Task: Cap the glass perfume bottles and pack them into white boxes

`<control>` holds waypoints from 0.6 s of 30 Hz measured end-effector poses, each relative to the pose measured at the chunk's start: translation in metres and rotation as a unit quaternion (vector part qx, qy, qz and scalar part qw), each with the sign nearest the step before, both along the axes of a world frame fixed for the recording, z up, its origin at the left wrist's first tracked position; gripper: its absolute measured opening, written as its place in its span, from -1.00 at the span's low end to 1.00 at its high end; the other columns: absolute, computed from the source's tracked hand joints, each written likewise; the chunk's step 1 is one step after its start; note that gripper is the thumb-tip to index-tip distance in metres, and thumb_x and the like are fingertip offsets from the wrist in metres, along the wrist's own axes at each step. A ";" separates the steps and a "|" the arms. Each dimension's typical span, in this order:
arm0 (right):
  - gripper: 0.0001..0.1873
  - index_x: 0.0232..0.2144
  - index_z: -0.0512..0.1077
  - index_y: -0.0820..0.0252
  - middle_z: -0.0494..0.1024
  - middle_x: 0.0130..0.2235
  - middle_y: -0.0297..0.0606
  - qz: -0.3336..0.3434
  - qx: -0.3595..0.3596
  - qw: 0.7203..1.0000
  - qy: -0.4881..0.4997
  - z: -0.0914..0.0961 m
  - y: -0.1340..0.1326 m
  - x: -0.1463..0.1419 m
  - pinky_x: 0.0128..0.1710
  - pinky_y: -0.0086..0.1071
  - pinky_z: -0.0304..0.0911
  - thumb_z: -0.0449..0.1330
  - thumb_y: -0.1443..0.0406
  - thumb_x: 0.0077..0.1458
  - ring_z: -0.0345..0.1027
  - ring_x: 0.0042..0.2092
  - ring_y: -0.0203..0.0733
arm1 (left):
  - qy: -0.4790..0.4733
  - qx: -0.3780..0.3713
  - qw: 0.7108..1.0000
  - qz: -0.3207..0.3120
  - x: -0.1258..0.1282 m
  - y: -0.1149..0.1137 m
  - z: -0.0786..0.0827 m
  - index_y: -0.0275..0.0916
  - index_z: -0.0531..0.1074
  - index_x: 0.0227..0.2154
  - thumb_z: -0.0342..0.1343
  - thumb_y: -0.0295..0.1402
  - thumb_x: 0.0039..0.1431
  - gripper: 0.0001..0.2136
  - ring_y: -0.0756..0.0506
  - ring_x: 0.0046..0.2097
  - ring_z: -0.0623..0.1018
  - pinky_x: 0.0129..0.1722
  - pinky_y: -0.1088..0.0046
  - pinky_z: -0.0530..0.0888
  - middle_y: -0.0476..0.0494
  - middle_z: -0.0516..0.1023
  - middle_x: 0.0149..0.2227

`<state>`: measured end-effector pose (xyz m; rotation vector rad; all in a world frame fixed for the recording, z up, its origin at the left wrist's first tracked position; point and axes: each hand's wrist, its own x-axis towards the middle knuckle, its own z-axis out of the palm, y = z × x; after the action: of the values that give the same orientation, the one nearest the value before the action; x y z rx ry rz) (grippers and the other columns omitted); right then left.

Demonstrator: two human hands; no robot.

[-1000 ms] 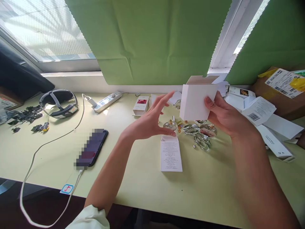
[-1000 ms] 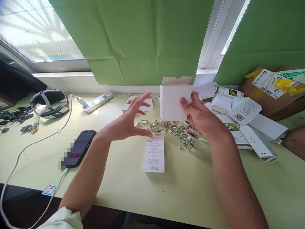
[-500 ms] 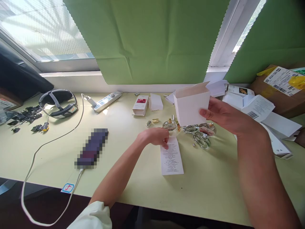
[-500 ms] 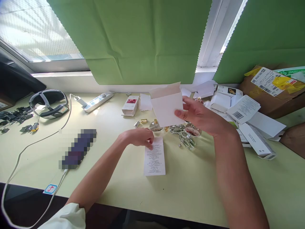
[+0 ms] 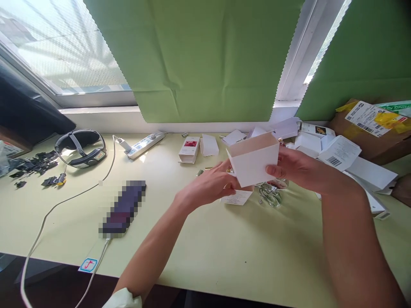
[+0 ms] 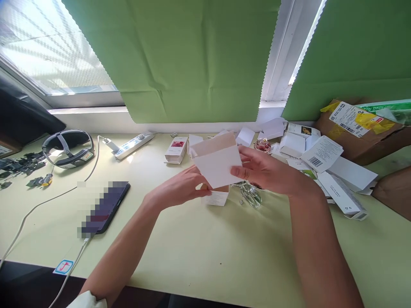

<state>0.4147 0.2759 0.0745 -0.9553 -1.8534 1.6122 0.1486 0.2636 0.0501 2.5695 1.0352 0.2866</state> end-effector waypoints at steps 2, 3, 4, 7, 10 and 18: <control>-0.44 0.22 0.31 -0.15 0.55 0.03 -0.23 0.034 -0.007 0.999 0.000 -0.002 0.001 0.002 -0.10 -0.23 0.42 0.26 0.19 0.19 0.45 -0.05 -0.08 | 0.025 -0.055 0.998 -0.009 -0.003 0.001 0.001 -0.07 0.55 -0.17 0.08 -0.34 0.29 -0.84 -0.12 -0.12 0.49 -0.16 0.34 0.42 -0.10 0.49 -0.04; -0.44 0.22 0.32 -0.13 0.56 0.01 -0.22 0.050 -0.007 0.999 -0.002 -0.004 0.001 0.002 -0.11 -0.25 0.42 0.26 0.19 0.18 0.46 -0.07 -0.10 | 0.032 -0.072 0.997 -0.015 -0.006 0.001 0.003 -0.08 0.54 -0.14 0.08 -0.34 0.29 -0.83 -0.11 -0.15 0.50 -0.16 0.34 0.42 -0.09 0.52 -0.07; -0.44 0.22 0.33 -0.11 0.55 0.01 -0.22 0.064 -0.006 0.998 -0.004 -0.005 0.002 0.002 -0.11 -0.25 0.42 0.27 0.20 0.18 0.46 -0.08 -0.11 | 0.034 -0.083 0.996 -0.024 -0.009 0.002 0.005 -0.09 0.53 -0.12 0.08 -0.33 0.29 -0.82 -0.11 -0.14 0.51 -0.14 0.35 0.41 -0.08 0.54 -0.08; -0.42 0.22 0.34 -0.06 0.52 0.08 -0.18 0.088 0.001 0.996 -0.004 -0.008 0.005 -0.001 -0.09 -0.24 0.41 0.29 0.21 0.15 0.44 0.01 -0.08 | 0.024 -0.105 0.993 -0.039 -0.019 0.004 0.008 -0.10 0.51 -0.09 -0.01 -0.24 0.35 -0.77 -0.13 -0.07 0.51 -0.07 0.34 0.40 -0.11 0.56 -0.04; -0.44 0.21 0.34 -0.08 0.53 0.07 -0.20 0.087 0.001 0.996 0.031 -0.012 0.007 -0.008 -0.04 -0.22 0.40 0.28 0.23 0.16 0.43 0.05 -0.08 | 0.014 -0.116 0.993 -0.026 -0.027 0.007 0.008 -0.12 0.50 -0.07 -0.06 -0.17 0.37 -0.72 -0.16 -0.02 0.50 -0.05 0.32 0.41 -0.15 0.55 -0.03; -0.51 0.18 0.36 -0.17 0.46 0.17 -0.32 0.098 0.053 0.990 0.088 -0.016 0.004 -0.036 0.10 -0.14 0.35 0.22 0.27 0.23 0.35 0.16 -0.06 | -0.087 -0.160 0.983 0.038 -0.026 0.006 0.009 -0.12 0.39 0.06 0.18 -0.26 0.16 -0.61 -0.16 -0.08 0.53 -0.15 0.35 0.50 -0.12 0.57 -0.04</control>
<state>0.3784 0.2795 0.0588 -0.5812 -1.9359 1.6341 0.1223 0.2700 0.0589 2.1822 1.0230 0.3280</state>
